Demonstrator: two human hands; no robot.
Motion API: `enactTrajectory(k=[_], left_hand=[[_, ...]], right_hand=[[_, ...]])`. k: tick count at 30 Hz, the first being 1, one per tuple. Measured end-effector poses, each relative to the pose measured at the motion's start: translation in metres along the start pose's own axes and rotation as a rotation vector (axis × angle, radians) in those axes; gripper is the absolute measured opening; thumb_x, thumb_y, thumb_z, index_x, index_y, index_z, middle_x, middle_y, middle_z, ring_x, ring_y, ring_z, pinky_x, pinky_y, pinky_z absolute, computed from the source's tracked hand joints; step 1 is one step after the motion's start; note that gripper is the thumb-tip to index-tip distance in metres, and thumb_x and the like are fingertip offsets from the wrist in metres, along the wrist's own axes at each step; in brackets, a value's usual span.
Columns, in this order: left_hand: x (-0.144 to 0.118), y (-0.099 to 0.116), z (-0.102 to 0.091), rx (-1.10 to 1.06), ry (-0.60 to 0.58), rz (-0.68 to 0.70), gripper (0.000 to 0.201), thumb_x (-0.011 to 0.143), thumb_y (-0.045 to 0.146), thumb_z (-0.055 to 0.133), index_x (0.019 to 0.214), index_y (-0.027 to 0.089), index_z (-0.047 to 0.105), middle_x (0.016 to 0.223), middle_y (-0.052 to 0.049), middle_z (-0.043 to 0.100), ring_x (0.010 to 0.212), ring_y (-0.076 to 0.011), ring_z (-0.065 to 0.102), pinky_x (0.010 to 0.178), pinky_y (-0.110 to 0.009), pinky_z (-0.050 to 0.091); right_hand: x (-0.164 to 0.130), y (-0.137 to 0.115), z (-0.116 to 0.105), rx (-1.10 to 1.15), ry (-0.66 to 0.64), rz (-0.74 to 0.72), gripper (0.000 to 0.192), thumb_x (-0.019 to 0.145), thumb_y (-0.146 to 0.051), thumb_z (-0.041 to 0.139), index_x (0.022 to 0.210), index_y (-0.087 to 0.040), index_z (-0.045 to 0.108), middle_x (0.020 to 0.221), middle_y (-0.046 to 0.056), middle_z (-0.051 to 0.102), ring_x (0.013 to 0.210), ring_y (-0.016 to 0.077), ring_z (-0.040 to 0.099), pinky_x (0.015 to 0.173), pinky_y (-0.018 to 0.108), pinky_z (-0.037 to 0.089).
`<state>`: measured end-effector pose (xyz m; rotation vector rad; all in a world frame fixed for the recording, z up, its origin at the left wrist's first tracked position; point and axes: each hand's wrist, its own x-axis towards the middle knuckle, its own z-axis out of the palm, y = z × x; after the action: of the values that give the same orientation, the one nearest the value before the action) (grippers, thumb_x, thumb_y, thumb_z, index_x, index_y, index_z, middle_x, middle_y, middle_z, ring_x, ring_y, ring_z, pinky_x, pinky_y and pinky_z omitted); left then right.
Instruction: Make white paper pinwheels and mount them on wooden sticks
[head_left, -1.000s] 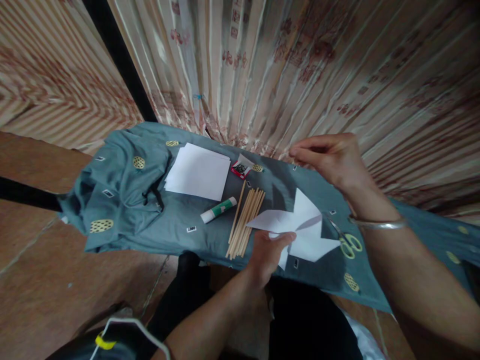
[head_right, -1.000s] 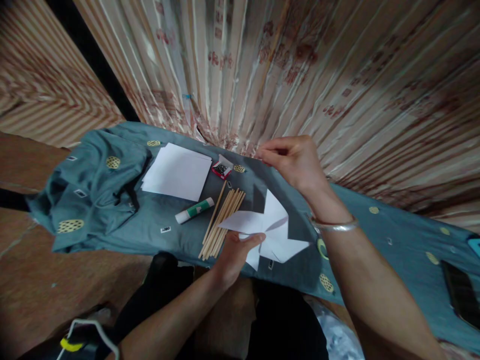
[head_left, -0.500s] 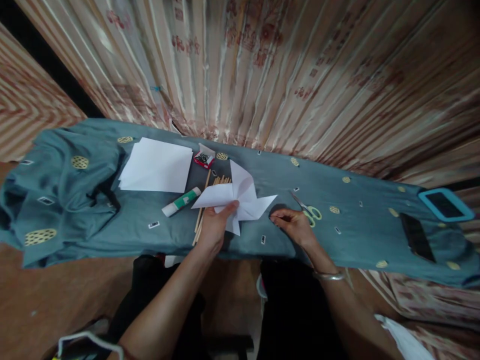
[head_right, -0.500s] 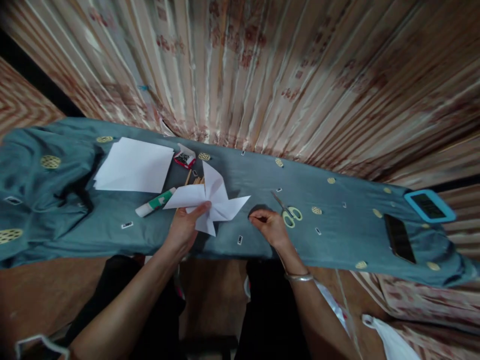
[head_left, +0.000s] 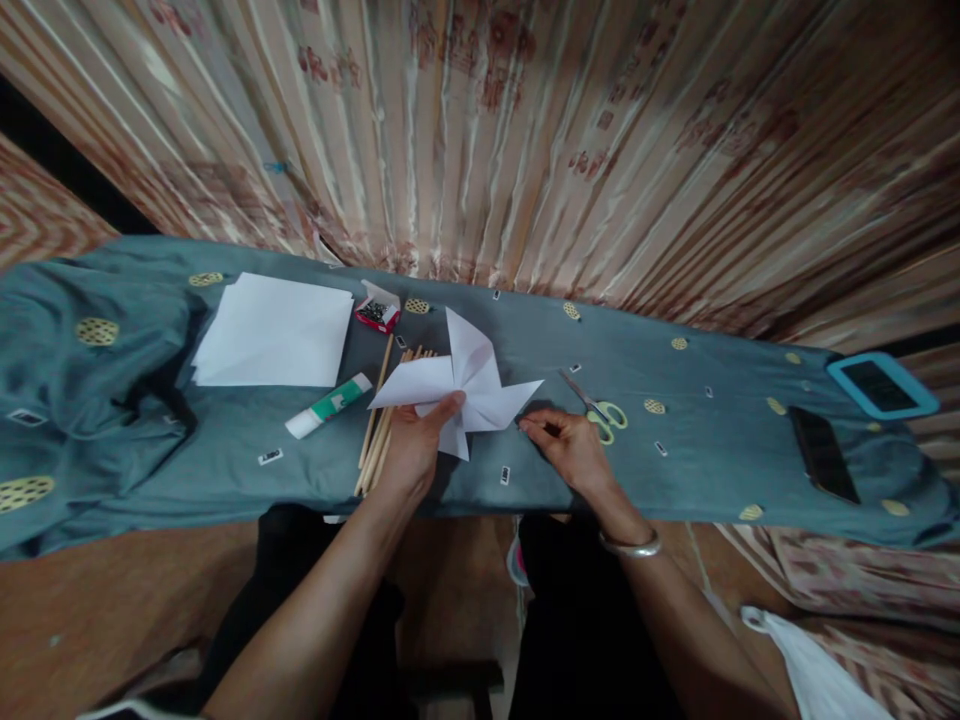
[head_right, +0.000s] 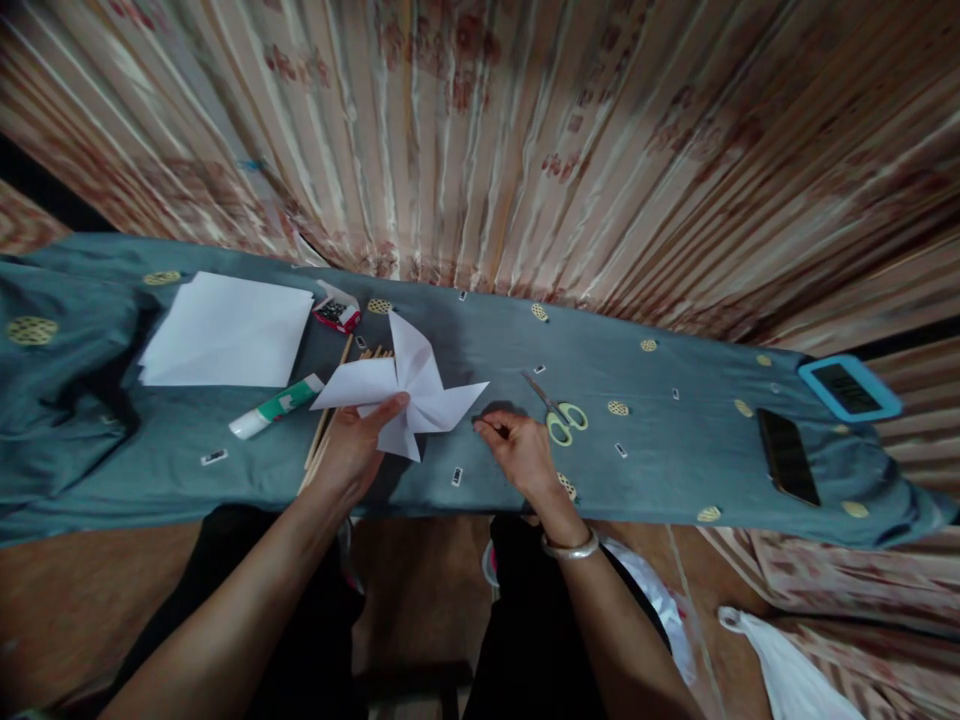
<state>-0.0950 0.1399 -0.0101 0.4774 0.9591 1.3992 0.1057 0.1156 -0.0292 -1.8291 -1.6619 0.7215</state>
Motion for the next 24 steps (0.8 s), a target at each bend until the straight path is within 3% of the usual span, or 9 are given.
enactTrajectory(k=[4, 15, 24], left_hand=[[0.002, -0.005, 0.001, 0.031, 0.013, -0.009, 0.048, 0.055, 0.024, 0.085, 0.099, 0.013, 0.070, 0.099, -0.010, 0.075, 0.105, -0.0273, 0.066, 0.099, -0.042, 0.046], [0.002, -0.004, 0.009, 0.061, -0.001, 0.018, 0.041, 0.055, 0.025, 0.085, 0.093, 0.014, 0.072, 0.089, -0.006, 0.076, 0.089, -0.0222, 0.069, 0.090, -0.036, 0.050], [0.003, -0.007, 0.010, 0.108, 0.005, 0.051, 0.043, 0.054, 0.023, 0.086, 0.094, 0.014, 0.072, 0.087, -0.006, 0.076, 0.086, -0.0219, 0.070, 0.086, -0.036, 0.051]], right_hand=[[-0.002, -0.009, 0.003, -0.125, -0.026, -0.072, 0.010, 0.080, -0.029, 0.066, 0.082, -0.022, 0.073, 0.075, 0.002, 0.074, 0.064, 0.0179, 0.067, 0.064, 0.029, 0.049], [-0.019, -0.009, 0.003, -0.325, -0.020, -0.310, 0.014, 0.087, -0.015, 0.057, 0.092, -0.016, 0.070, 0.090, 0.008, 0.074, 0.087, 0.0256, 0.067, 0.083, 0.037, 0.051], [-0.022, -0.017, 0.006, -0.419, 0.014, -0.297, 0.016, 0.086, -0.013, 0.053, 0.086, -0.016, 0.069, 0.084, 0.010, 0.072, 0.083, 0.0271, 0.064, 0.079, 0.038, 0.050]])
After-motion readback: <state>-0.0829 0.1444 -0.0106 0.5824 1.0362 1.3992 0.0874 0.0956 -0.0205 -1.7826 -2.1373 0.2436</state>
